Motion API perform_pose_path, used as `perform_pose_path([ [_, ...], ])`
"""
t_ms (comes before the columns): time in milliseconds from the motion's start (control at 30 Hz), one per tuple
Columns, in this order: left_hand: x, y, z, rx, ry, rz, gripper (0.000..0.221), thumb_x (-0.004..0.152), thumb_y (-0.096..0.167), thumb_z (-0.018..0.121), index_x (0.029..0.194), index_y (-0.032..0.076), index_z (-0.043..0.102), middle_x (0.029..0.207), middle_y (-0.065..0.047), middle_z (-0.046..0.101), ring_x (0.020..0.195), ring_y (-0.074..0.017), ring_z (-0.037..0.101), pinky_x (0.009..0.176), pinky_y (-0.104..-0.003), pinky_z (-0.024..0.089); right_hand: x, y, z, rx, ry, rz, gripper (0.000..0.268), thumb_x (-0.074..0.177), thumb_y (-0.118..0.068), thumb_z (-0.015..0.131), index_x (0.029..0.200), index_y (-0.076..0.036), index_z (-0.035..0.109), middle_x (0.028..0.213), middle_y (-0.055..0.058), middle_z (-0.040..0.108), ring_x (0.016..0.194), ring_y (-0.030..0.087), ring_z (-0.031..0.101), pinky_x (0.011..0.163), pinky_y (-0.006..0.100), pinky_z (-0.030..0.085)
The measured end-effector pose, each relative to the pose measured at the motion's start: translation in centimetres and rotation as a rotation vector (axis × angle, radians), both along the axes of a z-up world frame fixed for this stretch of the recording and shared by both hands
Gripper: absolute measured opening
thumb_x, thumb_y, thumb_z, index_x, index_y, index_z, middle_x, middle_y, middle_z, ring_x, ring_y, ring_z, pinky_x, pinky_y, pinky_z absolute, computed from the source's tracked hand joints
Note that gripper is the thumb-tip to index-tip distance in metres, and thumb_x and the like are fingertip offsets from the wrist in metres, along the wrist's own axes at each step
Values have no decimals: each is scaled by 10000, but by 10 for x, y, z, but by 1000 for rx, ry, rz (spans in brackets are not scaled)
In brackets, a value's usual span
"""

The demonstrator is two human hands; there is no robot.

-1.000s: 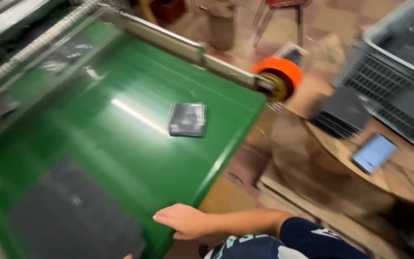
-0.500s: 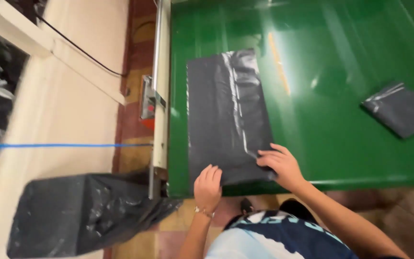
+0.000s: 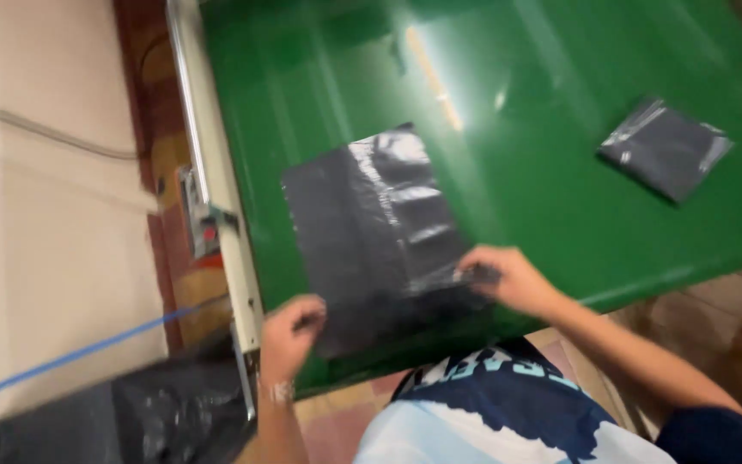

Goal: Folding and stacking plastic bags as they are produced by a machine and delivered via conveyor belt.

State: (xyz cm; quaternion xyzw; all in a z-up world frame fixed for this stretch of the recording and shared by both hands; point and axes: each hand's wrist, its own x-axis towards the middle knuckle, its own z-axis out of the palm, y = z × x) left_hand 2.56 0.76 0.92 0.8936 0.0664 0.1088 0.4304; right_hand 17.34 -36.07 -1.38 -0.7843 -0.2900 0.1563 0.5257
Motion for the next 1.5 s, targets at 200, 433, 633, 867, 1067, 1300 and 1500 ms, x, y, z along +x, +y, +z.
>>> perform_pose_path([
  [200, 160, 56, -41, -1, 54, 134, 202, 871, 186, 757, 1045, 91, 720, 1039, -142, 745, 1042, -319, 698, 892, -423, 559, 144, 67, -28, -74, 49, -159, 138, 852, -120, 758, 947, -79, 667, 752, 96, 627, 722, 206, 590, 687, 378, 480],
  [433, 222, 94, -134, 183, 378, 176, 211, 892, 350, 622, 1018, 193, 685, 984, -81, 733, 1000, -325, 690, 869, -450, 550, 210, 117, -55, -511, 46, -151, 296, 870, -251, 709, 1054, -25, 661, 944, 166, 687, 880, 346, 676, 749, 456, 505],
  [633, 224, 88, -118, 407, 450, 124, 242, 839, 422, 585, 916, 213, 680, 860, -38, 714, 899, -313, 698, 805, -454, 550, 235, 150, -66, -698, -383, -17, 582, 679, -350, 878, 1093, -73, 578, 1037, 114, 537, 1042, 375, 589, 872, 466, 529],
  [867, 190, 31, -81, 1048, 75, 364, 635, 674, 359, 843, 1206, 148, 569, 1222, -34, 542, 1052, -252, 523, 730, -406, 536, 265, 170, -140, -1014, -408, 90, 600, 606, -551, 820, 1038, -185, 623, 965, 47, 682, 985, 326, 665, 799, 494, 524],
  [1067, 149, -11, -84, -652, 333, 154, 443, 1071, 429, 284, 1211, 58, 483, 1220, -217, 671, 957, -290, 724, 786, -415, 579, 211, 154, -96, -766, -664, 19, 312, 673, -313, 786, 871, -196, 576, 842, -10, 599, 875, 261, 644, 726, 421, 485],
  [1300, 83, 20, -101, -1736, 202, 318, 783, 792, 825, 459, 1027, 114, 688, 1181, -134, 704, 1176, -317, 635, 959, -462, 543, 56, 80, -49, -249, -953, 37, 252, 696, -213, 753, 909, -220, 619, 873, 14, 523, 967, 277, 521, 863, 450, 388],
  [1500, 42, 16, -105, -1017, 128, 515, 440, 918, 274, 649, 1281, 84, 489, 1301, -146, 534, 1222, -251, 524, 1051, -388, 464, 6, 48, -96, -228, -991, -37, 200, 680, -148, 714, 841, -199, 609, 976, -7, 619, 1081, 232, 598, 906, 420, 443],
])
